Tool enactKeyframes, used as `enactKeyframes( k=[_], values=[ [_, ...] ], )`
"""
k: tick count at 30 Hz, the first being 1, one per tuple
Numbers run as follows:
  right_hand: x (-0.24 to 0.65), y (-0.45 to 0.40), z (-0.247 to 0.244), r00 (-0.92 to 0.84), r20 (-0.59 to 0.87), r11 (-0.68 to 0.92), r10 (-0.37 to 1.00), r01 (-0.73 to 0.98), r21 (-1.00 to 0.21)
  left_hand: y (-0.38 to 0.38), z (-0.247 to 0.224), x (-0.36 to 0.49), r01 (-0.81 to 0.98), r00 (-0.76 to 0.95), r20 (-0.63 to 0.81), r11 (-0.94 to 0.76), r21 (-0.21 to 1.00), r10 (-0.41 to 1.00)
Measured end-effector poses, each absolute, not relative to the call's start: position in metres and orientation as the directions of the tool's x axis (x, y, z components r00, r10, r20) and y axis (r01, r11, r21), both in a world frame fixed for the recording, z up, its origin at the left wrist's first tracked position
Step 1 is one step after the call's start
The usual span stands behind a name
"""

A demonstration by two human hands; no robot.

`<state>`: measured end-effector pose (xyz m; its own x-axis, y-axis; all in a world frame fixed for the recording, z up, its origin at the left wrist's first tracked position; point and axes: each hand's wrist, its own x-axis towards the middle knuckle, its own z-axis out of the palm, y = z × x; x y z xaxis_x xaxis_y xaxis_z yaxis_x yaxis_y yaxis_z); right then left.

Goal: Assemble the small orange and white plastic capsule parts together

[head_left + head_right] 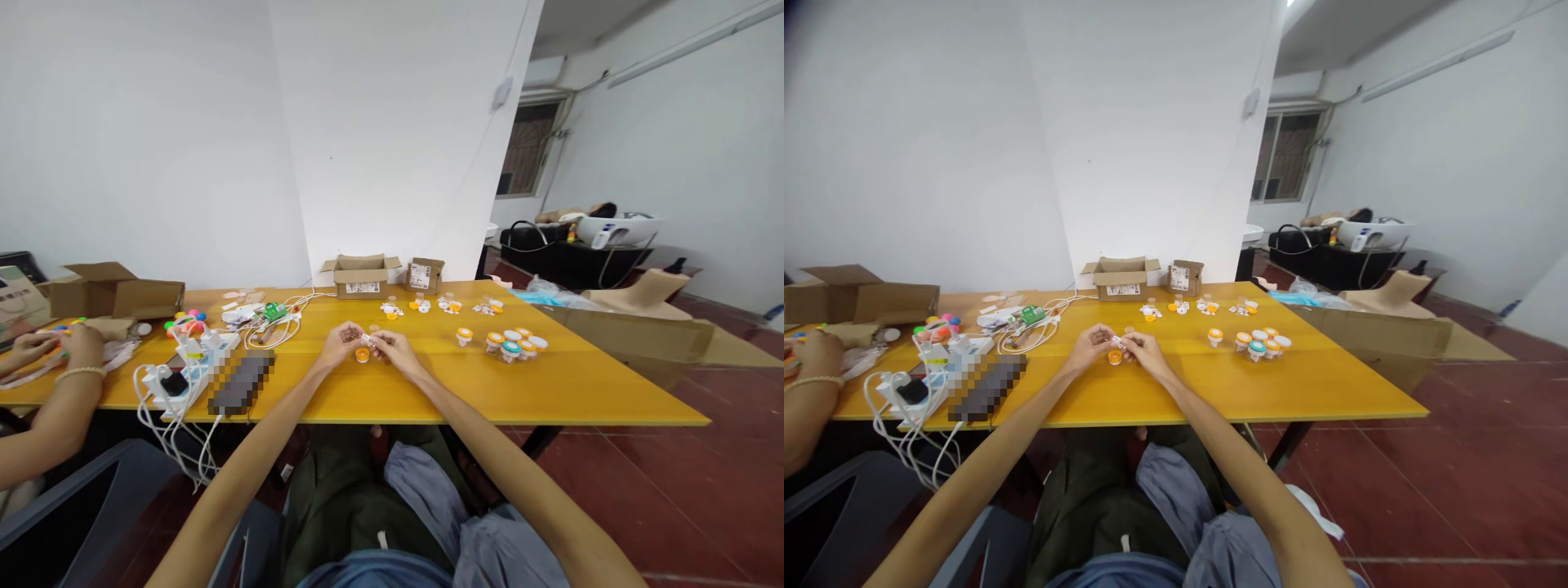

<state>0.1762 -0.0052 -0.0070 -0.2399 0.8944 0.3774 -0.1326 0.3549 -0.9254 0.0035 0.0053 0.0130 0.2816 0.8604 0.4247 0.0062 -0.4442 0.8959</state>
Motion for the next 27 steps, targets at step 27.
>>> enactKeyframes(
  k=[27],
  values=[
    [0.1775,0.0012,-0.0125,-0.264,0.525,0.548,0.809,0.018,-0.836,0.0075,0.0094,0.0034,0.047,0.249,0.411,-0.435,0.899,0.877]
  ],
)
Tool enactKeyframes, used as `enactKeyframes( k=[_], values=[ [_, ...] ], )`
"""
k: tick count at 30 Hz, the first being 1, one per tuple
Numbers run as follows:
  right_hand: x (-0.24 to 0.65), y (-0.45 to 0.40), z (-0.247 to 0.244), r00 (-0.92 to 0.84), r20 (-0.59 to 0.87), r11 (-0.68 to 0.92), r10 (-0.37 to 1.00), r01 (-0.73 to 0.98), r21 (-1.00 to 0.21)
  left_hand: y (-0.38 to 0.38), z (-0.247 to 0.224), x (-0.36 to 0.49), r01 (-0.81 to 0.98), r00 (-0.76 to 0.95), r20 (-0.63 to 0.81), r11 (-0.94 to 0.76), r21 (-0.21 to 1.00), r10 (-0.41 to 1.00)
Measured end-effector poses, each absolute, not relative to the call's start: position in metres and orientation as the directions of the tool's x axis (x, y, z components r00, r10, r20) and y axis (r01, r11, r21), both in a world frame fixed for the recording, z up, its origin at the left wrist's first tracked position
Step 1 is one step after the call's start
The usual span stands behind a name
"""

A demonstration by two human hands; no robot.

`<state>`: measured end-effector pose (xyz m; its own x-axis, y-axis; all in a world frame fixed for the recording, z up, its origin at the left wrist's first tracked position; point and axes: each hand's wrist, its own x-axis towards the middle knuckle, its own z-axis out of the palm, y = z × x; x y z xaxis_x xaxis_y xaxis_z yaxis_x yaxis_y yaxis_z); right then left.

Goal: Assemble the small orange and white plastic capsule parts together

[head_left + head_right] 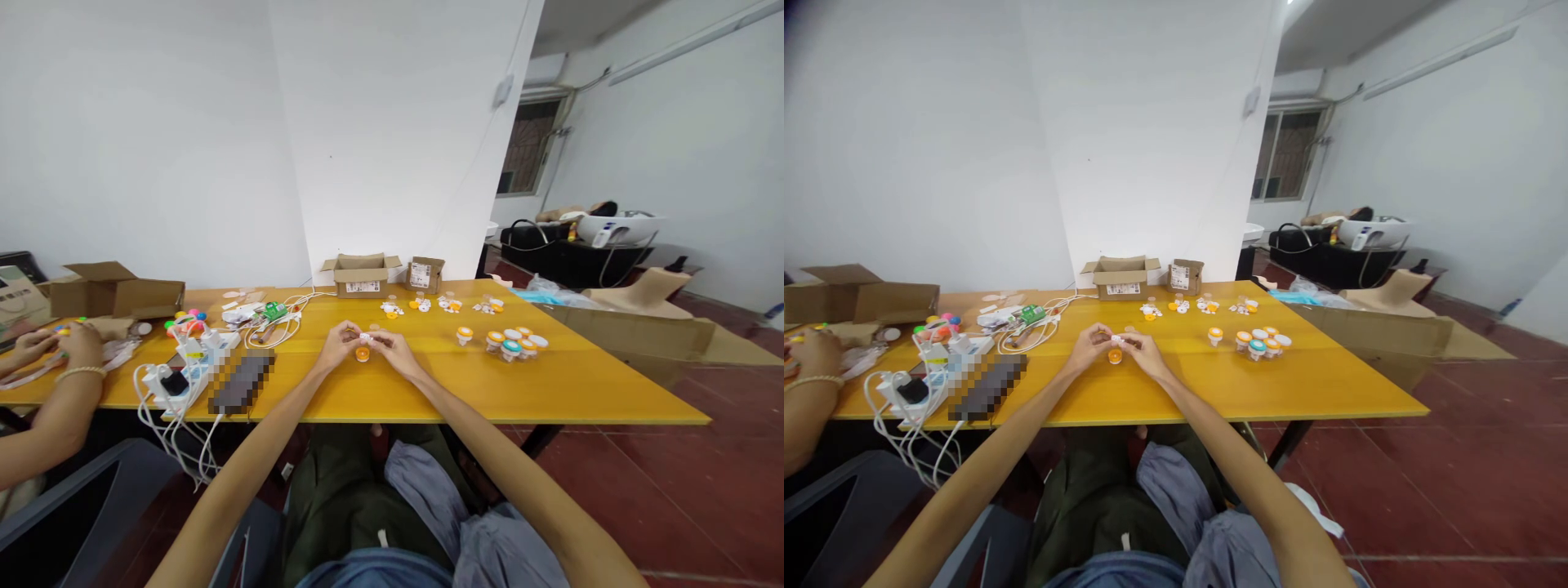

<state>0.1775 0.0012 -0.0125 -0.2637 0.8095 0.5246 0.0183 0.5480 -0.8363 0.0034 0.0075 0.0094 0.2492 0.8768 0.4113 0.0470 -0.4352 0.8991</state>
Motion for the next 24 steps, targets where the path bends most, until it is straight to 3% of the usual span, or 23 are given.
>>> enactKeyframes(
  k=[24],
  values=[
    [0.1754,0.0001,-0.0141,-0.228,0.546,0.566,0.806,0.026,-0.824,0.0031,0.0129,0.0061,0.02,0.268,0.389,-0.409,0.912,0.881]
  ],
)
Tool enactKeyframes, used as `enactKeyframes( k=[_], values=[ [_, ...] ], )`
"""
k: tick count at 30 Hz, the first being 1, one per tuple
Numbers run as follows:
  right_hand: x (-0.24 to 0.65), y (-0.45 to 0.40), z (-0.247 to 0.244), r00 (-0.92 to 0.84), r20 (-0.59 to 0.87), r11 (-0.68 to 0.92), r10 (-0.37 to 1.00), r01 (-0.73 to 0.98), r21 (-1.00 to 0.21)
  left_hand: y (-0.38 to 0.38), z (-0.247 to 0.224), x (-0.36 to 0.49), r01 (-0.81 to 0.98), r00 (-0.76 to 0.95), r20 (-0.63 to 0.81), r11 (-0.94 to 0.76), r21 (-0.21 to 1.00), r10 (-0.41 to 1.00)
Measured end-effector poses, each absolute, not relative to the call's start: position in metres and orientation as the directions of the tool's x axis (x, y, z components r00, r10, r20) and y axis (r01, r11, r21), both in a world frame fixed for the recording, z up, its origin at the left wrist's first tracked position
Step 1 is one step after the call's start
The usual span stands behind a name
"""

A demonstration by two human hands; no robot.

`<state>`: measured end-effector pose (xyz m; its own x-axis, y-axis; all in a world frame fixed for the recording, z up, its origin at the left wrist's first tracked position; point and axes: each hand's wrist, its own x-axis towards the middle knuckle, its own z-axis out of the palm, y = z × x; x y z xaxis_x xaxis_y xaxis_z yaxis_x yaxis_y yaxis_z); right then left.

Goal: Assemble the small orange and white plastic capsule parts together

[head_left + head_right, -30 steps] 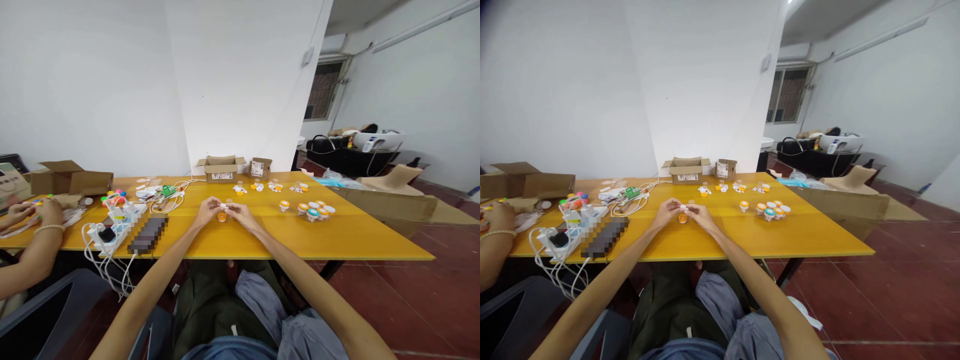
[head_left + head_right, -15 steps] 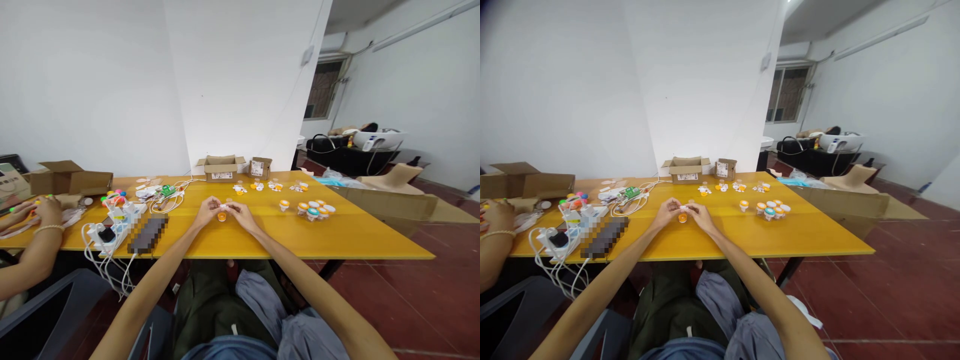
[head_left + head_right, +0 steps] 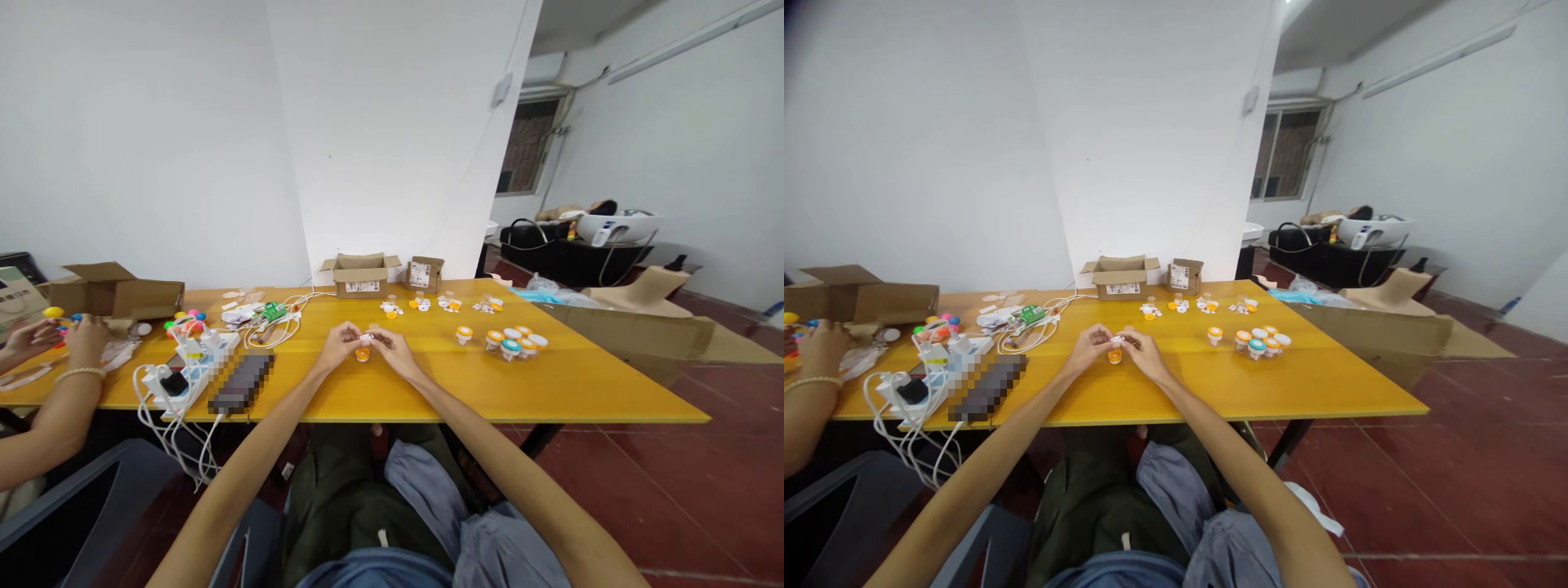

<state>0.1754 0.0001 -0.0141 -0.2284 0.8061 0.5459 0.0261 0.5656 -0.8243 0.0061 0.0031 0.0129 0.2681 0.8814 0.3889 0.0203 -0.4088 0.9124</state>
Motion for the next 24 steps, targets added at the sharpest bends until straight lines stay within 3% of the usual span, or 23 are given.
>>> enactKeyframes(
  k=[24],
  values=[
    [0.1737,-0.0023,-0.0125,-0.131,0.556,0.564,0.82,0.022,-0.826,0.003,0.011,0.0051,0.029,0.302,0.394,-0.422,0.906,0.868]
  ],
)
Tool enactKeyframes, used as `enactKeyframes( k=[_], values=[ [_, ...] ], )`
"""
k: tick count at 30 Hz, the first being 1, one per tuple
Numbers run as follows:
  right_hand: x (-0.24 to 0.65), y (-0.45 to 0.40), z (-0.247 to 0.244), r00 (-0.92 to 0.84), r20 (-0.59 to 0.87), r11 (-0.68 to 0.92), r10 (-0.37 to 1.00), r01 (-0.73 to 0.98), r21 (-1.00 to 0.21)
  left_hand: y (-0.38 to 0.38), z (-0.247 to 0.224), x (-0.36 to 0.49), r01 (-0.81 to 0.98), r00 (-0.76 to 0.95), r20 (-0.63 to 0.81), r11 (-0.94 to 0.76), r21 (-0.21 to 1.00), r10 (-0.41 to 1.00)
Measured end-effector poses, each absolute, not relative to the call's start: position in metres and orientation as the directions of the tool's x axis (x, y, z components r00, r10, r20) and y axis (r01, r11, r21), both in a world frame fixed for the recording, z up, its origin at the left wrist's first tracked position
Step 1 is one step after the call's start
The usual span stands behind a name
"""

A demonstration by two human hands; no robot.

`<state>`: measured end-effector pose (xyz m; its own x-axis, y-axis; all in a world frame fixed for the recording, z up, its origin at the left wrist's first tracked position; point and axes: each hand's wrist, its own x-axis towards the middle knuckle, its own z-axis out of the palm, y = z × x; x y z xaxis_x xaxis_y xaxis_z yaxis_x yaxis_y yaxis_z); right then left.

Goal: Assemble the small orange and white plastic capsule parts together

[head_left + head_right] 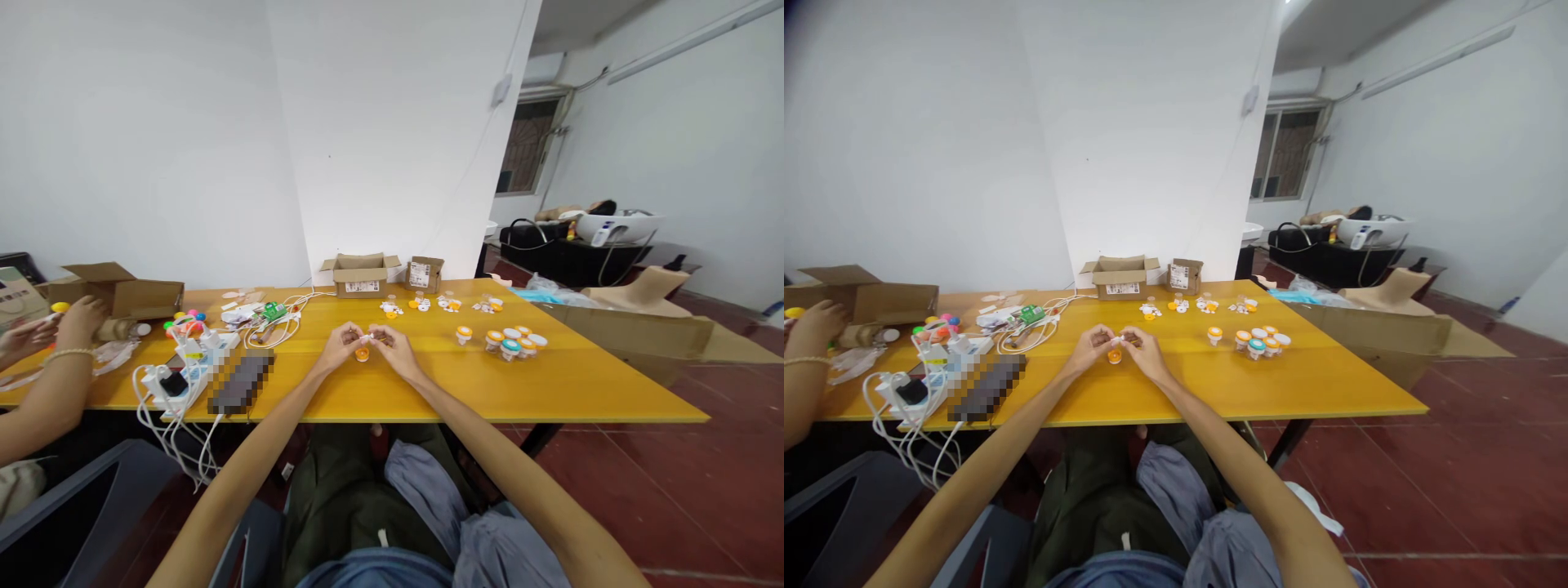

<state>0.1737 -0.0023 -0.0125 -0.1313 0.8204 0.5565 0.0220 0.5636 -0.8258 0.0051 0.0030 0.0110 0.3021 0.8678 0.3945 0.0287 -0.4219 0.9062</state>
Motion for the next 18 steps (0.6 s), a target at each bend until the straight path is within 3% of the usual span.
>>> enactKeyframes(
  k=[18],
  values=[
    [0.1726,-0.0059,-0.01,-0.163,0.596,0.613,0.786,0.077,-0.786,0.0035,0.011,0.0033,0.032,0.32,0.405,-0.436,0.899,0.857]
  ],
)
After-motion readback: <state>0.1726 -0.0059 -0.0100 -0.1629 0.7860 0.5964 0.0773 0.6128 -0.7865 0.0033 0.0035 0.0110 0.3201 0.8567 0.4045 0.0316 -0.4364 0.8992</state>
